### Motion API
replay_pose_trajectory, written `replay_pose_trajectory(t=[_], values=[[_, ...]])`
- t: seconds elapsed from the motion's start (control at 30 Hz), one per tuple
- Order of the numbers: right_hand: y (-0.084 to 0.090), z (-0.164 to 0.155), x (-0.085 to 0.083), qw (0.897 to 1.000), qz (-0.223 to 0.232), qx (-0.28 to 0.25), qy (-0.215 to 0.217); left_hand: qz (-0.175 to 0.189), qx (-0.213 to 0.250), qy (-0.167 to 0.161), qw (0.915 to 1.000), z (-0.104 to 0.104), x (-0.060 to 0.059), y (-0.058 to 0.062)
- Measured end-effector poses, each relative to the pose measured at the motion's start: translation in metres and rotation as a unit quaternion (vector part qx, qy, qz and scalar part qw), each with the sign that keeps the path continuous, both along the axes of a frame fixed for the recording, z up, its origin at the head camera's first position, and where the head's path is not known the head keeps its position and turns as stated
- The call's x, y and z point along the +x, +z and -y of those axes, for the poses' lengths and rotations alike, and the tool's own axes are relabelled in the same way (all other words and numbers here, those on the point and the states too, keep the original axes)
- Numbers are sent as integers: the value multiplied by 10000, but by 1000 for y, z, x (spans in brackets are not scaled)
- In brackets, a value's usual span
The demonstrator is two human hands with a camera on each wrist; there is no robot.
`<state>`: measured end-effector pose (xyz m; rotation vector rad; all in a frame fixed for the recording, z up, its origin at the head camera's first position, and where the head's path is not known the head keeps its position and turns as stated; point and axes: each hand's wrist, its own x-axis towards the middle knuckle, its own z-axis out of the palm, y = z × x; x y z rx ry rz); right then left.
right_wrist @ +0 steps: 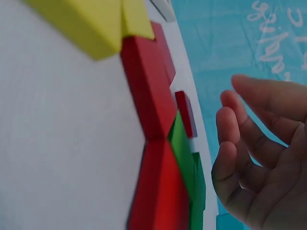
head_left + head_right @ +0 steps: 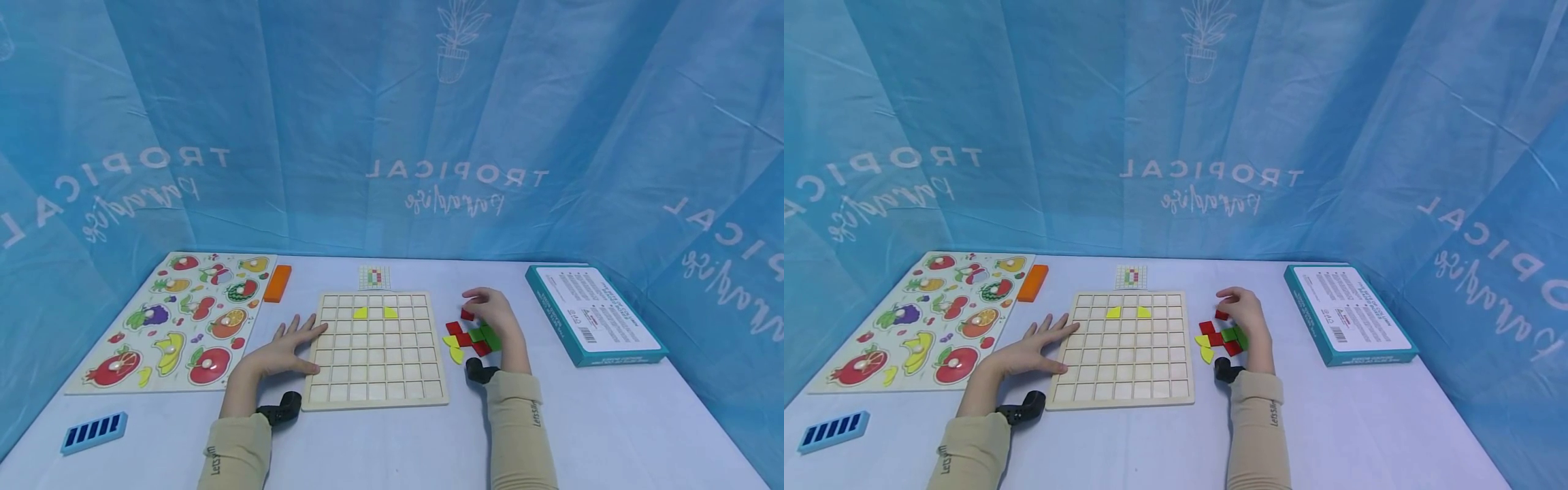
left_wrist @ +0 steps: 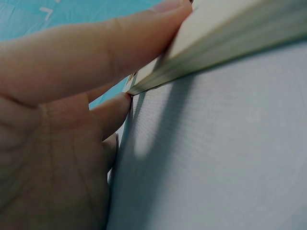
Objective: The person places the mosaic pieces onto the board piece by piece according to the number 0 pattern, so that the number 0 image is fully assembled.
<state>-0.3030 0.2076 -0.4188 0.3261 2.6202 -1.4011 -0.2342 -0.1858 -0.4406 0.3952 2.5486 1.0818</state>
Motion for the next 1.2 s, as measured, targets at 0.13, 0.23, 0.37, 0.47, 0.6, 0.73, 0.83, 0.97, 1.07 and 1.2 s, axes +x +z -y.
replay_pose_trajectory(t=[0.13, 0.23, 0.37, 0.47, 0.6, 0.73, 0.83, 0.97, 1.07, 1.2], values=[[-2, -4, 1, 10000, -6, 36, -13, -18, -13, -14, 10000, 0, 0, 1], [-4, -5, 1, 9999, 19, 119, -19, -29, -8, -19, 10000, -1, 0, 1], [-4, -6, 2, 9996, 118, 246, -11, -13, -19, -10, 10000, -1, 0, 0], [-3, -4, 3, 9992, 223, 346, 8, -3, -19, -4, 10000, -1, 0, 0], [-3, -2, 3, 9985, 234, 489, 49, -1, 2, -2, 10000, -1, 1, 0], [-4, -1, 3, 9984, 159, 530, 68, 21, 9, 27, 10000, -1, 2, 1], [-4, 0, 3, 9983, 134, 556, 106, 19, -8, 47, 10000, -1, 2, 1], [-4, 1, 3, 9975, 153, 671, 162, -3, -22, 45, 10000, -1, 1, 1], [-3, 1, 2, 9970, 140, 739, 186, -18, -22, 38, 10000, -1, 1, 1], [-2, 3, 2, 9972, 85, 714, 200, -32, -38, 25, 10000, -1, 1, 1]])
